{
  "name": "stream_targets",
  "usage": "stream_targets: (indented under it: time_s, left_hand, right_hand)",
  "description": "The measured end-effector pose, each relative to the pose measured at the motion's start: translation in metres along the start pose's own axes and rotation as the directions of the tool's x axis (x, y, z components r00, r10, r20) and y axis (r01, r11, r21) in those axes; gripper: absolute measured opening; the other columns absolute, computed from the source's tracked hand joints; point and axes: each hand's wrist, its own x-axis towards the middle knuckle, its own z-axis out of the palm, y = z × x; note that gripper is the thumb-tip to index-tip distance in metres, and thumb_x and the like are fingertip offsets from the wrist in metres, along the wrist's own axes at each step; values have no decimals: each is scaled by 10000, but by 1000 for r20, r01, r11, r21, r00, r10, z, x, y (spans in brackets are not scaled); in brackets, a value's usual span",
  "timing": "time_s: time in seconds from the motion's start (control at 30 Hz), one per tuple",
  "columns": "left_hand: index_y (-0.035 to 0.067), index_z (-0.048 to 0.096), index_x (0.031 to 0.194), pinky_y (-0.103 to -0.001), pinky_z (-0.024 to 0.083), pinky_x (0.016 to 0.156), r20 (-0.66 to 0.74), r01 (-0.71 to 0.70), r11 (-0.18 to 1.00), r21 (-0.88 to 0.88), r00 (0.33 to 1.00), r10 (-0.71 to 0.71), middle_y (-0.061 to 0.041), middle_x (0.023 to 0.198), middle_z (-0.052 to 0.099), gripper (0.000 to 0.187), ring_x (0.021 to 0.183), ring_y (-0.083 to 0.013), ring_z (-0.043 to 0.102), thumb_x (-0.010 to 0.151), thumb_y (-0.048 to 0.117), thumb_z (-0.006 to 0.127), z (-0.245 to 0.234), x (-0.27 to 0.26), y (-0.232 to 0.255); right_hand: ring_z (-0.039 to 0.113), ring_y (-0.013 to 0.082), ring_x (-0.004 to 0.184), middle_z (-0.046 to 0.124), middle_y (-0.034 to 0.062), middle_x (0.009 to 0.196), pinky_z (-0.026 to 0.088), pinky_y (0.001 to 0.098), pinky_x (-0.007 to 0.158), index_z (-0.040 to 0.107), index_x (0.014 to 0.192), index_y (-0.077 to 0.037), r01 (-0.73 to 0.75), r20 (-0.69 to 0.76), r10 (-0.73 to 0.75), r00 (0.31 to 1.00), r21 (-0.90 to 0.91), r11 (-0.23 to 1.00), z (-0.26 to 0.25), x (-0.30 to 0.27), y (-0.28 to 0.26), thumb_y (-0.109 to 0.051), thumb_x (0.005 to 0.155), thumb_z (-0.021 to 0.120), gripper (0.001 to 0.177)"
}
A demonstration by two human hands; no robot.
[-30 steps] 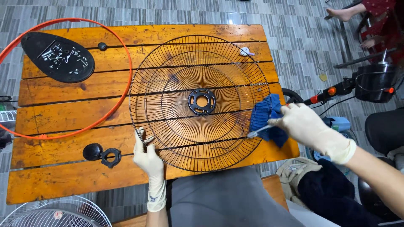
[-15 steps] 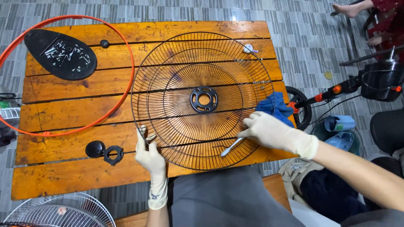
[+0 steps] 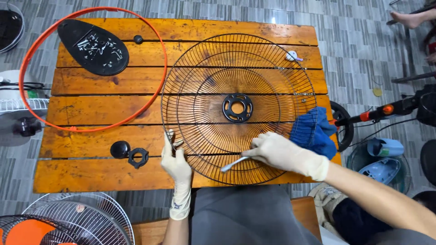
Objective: Cleaning a fan grill using a toothbrush
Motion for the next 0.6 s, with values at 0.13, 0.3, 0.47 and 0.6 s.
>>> stream_targets:
  time_s: [0.13, 0.3, 0.47, 0.6]
  left_hand:
    - [118, 619, 1463, -434, 459, 1037, -12, 1, 1000, 19, 1000, -1, -141, 1211, 737, 712, 1097, -295, 672, 765, -17, 611, 2, 1, 0]
    - [157, 639, 1446, -435, 433, 1078, -18, 9, 1000, 5, 1000, -9, -110, 1172, 744, 702, 1155, -300, 653, 757, 25, 622, 2, 0, 1]
    - [161, 646, 1436, -420, 432, 1089, -33, 11, 1000, 11, 999, -11, -84, 1138, 756, 700, 1161, -291, 655, 750, 24, 637, 4, 1, -3]
    - [149, 634, 1456, -439, 414, 1098, -24, 15, 1000, 8, 1000, -15, -117, 1244, 730, 709, 1207, -303, 627, 763, 3, 603, 3, 0, -2]
  right_hand:
    - [681, 209, 847, 698, 16, 878, 519, 389, 848, 768, 1177, -310, 57, -63, -57, 996, -1, 998, -2, 30, -16, -263, 996, 624, 236]
    - [689, 243, 854, 695, 41, 880, 538, 422, 847, 787, 1106, -309, 61, 38, -58, 998, -79, 995, -14, -8, 9, -260, 968, 632, 214]
    - [700, 262, 863, 709, 54, 904, 550, 447, 861, 809, 1027, -281, -47, 87, 49, 995, -27, 999, -19, -46, 27, -280, 932, 646, 189]
    - [719, 241, 895, 717, 58, 918, 549, 416, 879, 786, 1156, -270, -57, 122, 44, 992, 101, 993, -17, -15, -2, -275, 981, 610, 249]
